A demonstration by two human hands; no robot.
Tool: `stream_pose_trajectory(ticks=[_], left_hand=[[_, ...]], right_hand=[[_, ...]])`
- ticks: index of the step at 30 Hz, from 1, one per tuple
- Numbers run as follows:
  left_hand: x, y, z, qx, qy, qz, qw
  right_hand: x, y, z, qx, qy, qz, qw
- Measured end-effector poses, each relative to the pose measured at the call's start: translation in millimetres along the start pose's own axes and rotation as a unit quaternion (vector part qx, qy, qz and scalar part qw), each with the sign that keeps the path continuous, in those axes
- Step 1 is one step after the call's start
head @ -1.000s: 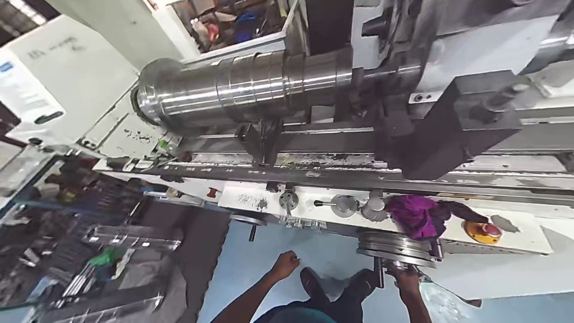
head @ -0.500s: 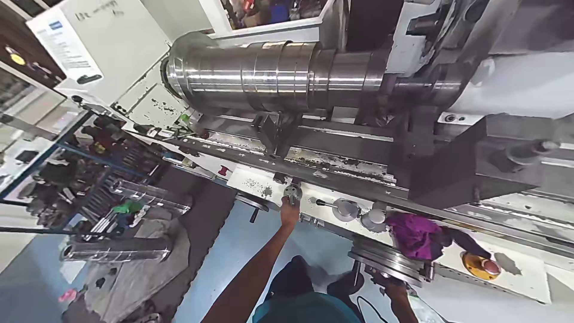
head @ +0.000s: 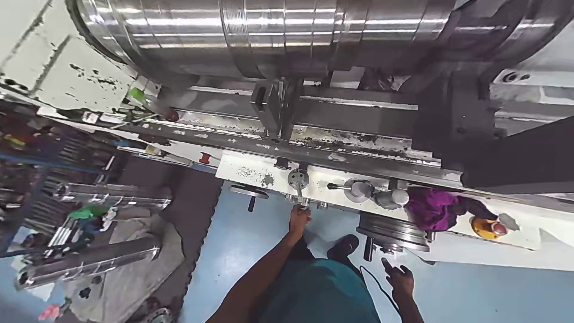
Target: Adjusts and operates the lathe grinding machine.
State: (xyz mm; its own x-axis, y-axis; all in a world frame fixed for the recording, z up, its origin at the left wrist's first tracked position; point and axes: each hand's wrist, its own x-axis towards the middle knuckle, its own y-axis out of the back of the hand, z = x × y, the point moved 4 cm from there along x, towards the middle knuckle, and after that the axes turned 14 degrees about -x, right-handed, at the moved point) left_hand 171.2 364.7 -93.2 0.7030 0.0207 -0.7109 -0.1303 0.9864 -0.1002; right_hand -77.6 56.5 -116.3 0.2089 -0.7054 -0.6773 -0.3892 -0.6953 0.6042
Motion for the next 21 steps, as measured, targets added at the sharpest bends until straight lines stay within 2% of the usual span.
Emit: stream_pose_trajectory(ticks=[5, 8, 14, 18, 21], left_hand=[[49, -5, 9, -0.068, 0.162, -0.129, 0.976], [54, -8, 12, -0.048, 0.214, -0.181, 0.959], [54, -12, 12, 0.024, 0.152, -0.099, 0.983], [52, -14, 15, 0.071, 0.116, -0.063, 0.989], [41, -14, 23, 0.136, 0.068, -0.005, 0.988]], right_hand=[[-58, -10, 41, -0.007, -0.083, -0.004, 0.997], [-91, -18, 56, -0.031, -0.100, -0.019, 0.994], [-138, -26, 55, -0.130, -0.102, -0.067, 0.984], [-132, -25, 49, -0.164, -0.062, -0.087, 0.981], [-117, -21, 36, -0.170, -0.062, -0.097, 0.979]])
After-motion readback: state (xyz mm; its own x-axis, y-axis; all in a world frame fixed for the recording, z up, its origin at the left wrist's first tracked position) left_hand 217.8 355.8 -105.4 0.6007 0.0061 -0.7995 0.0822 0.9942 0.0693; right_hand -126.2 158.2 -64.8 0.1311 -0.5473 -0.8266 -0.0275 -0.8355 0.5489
